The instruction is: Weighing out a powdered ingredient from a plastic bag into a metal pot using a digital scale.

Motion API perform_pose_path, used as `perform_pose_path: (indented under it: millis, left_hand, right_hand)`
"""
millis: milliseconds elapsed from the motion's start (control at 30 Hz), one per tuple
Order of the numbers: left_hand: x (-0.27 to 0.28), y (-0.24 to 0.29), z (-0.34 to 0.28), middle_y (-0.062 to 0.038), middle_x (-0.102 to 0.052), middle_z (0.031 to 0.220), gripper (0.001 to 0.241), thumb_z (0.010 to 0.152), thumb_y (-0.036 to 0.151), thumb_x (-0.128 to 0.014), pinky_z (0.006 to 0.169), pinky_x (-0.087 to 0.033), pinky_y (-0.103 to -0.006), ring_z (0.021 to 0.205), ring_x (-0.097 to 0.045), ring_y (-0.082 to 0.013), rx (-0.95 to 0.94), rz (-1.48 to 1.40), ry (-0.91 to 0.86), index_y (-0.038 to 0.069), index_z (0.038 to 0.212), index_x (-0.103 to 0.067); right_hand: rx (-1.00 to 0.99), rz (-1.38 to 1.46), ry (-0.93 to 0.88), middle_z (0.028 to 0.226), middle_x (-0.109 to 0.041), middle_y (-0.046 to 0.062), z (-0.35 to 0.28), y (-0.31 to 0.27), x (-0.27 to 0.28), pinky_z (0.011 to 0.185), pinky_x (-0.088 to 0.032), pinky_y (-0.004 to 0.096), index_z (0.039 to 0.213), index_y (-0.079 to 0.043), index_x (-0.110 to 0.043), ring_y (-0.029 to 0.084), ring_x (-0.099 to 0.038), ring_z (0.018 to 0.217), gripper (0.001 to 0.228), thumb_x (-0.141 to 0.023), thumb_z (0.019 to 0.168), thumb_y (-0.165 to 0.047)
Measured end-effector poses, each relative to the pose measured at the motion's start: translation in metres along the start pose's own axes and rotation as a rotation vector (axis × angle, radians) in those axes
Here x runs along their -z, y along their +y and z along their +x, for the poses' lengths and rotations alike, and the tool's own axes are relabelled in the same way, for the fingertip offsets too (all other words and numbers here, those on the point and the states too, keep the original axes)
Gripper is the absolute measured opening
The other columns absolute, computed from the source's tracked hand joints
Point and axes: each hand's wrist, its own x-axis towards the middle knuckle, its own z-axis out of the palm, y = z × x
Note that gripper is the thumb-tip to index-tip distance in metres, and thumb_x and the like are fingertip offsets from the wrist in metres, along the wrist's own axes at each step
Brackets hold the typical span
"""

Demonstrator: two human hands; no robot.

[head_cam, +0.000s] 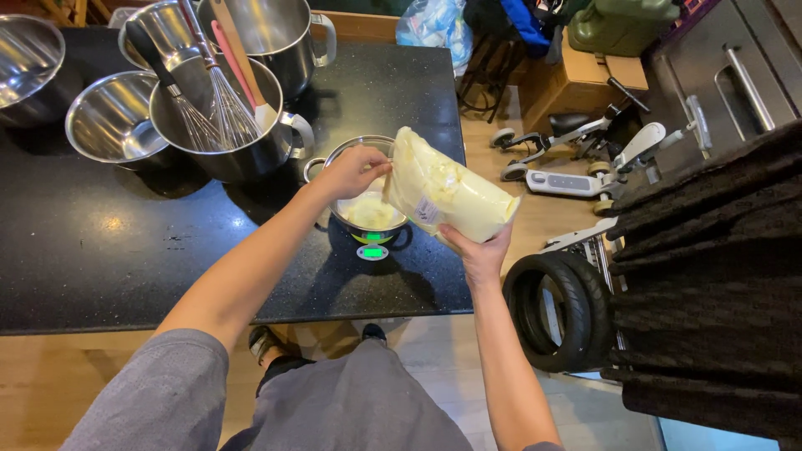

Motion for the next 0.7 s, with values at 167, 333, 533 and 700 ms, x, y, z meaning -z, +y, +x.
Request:
perform_pose_path:
  millis: [167,333,533,700]
  left_hand:
    - [-0.002,-0.009,0.004,-0.014,-0.073,0.103,0.024,0.103,0.026,-0.063,0.088,-0.053,-0.0394,0.096,-0.068,-0.0254,0.127,-0.012,-0.109,0.005,0.113,-0.071]
    - [-0.016,-0.035,0.013,-0.007,-0.067,0.126,0.048,0.089,0.021,-0.075,0.107,-0.048,-0.0363,0.119,-0.062,-0.0188,0.016,-0.608,-0.224,0.006,0.132,-0.059]
    - [-0.019,-0.033,0.015,-0.008,-0.065,0.137,0.069,0.081,0.029,-0.085,0.113,-0.043,-0.0368,0.129,-0.058,-0.0195,0.113,-0.730,-0.306,0.005,0.139,-0.056]
    - [-0.044,-0.051,0.019,-0.009,-0.067,0.135,0.089,0.071,0.049,-0.090,0.114,-0.043,-0.0350,0.129,-0.061,-0.0191,0.152,-0.659,-0.153,0.003,0.138,-0.055]
  right_hand:
    - [0.046,0.044,-0.028,0.126,-0.066,0.008,0.002,-0.004,-0.003,0.100,-0.057,0.036,0.136,-0.004,-0.050,0.020,-0.067,0.115,0.082,-0.089,0.066,0.012]
    - [0.033,0.054,-0.055,0.125,-0.067,0.008,0.006,0.000,-0.002,0.099,-0.059,0.036,0.135,-0.003,-0.052,0.021,-0.068,0.114,0.078,-0.087,0.067,0.013]
    - [0.017,0.025,-0.096,0.121,-0.069,0.008,0.014,-0.003,-0.008,0.096,-0.060,0.035,0.131,-0.002,-0.057,0.020,-0.069,0.110,0.071,-0.087,0.068,0.012]
    - [-0.004,-0.018,-0.105,0.118,-0.070,0.009,0.016,-0.005,-0.016,0.093,-0.060,0.034,0.128,-0.001,-0.059,0.020,-0.070,0.106,0.069,-0.088,0.067,0.011]
